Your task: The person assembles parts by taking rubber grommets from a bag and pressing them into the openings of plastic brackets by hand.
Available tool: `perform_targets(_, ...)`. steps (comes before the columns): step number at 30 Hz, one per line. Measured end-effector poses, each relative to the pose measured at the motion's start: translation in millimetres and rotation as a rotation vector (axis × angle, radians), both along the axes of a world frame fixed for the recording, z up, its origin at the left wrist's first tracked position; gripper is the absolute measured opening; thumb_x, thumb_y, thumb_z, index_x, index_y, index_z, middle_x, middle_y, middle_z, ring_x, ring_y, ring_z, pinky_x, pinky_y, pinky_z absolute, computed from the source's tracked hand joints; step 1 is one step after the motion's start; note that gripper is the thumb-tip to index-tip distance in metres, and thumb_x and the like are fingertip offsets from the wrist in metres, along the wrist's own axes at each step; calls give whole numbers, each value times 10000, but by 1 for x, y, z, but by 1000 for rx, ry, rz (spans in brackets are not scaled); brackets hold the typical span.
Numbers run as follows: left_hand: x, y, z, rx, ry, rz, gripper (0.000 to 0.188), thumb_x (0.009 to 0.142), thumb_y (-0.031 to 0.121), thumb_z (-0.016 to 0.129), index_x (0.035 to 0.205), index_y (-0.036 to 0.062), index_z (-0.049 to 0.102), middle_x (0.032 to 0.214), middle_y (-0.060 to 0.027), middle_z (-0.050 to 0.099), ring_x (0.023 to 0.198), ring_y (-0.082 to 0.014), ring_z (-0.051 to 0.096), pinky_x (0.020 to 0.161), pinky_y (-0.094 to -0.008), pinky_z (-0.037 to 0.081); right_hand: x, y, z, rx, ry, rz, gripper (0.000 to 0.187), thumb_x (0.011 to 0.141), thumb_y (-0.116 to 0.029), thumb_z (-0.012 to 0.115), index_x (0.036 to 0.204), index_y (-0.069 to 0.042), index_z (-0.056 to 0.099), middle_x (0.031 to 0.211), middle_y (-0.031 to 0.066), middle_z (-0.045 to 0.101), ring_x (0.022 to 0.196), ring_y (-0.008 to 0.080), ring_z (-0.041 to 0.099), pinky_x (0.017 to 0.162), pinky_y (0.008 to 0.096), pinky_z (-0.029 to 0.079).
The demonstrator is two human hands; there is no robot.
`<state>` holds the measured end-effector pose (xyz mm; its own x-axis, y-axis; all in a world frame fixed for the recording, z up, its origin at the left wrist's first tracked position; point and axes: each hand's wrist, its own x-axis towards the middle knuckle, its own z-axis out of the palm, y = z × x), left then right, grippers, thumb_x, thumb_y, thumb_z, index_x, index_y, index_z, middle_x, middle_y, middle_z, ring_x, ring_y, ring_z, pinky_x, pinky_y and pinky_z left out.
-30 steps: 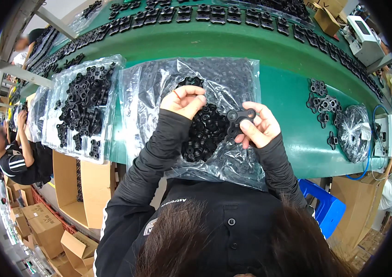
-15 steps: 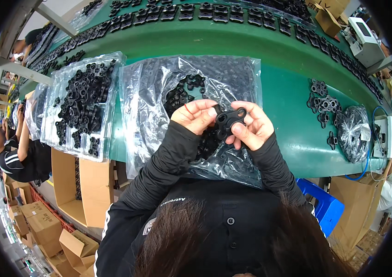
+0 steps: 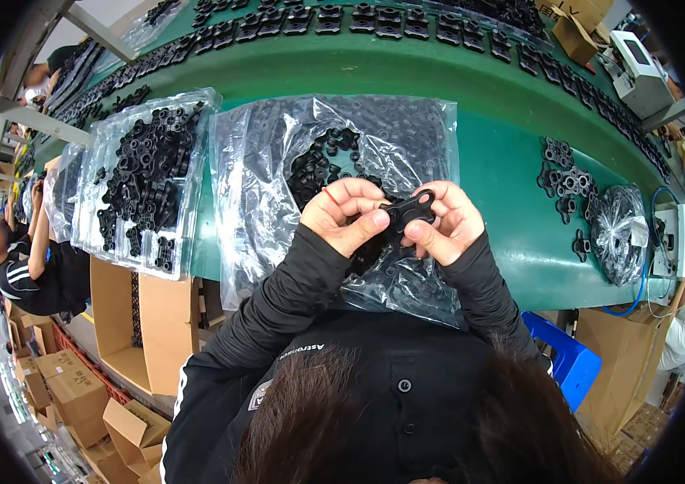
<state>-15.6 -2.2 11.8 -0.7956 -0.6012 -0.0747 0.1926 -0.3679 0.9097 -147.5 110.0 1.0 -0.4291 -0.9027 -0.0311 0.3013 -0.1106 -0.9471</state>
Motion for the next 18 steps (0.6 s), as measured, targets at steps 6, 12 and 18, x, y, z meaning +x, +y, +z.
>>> perform_targets(6,-7,15,-3,-436,-148,236,65,769,37,571,819,18,607,796,-40,623,611,-103,534,596,-197,431,1,-2,-2,17,182,-48,353,715,-3,642,1003,-28,440,759,82,559,544,96,524,464,155,401)
perform_targets(12,-19,-50,0,-873,-481,-187,132,772,176,560,795,56,611,784,-51,627,611,-181,553,590,-259,429,-10,9,-1,117,35,-55,333,675,28,667,937,-42,474,781,31,562,603,66,494,573,161,401)
perform_targets(18,-34,-93,-44,-1829,-846,271,119,689,182,608,786,113,619,730,-39,598,705,-247,534,694,-336,392,-11,14,-5,87,52,-95,327,667,35,670,920,-36,474,791,40,574,607,68,505,578,163,407)
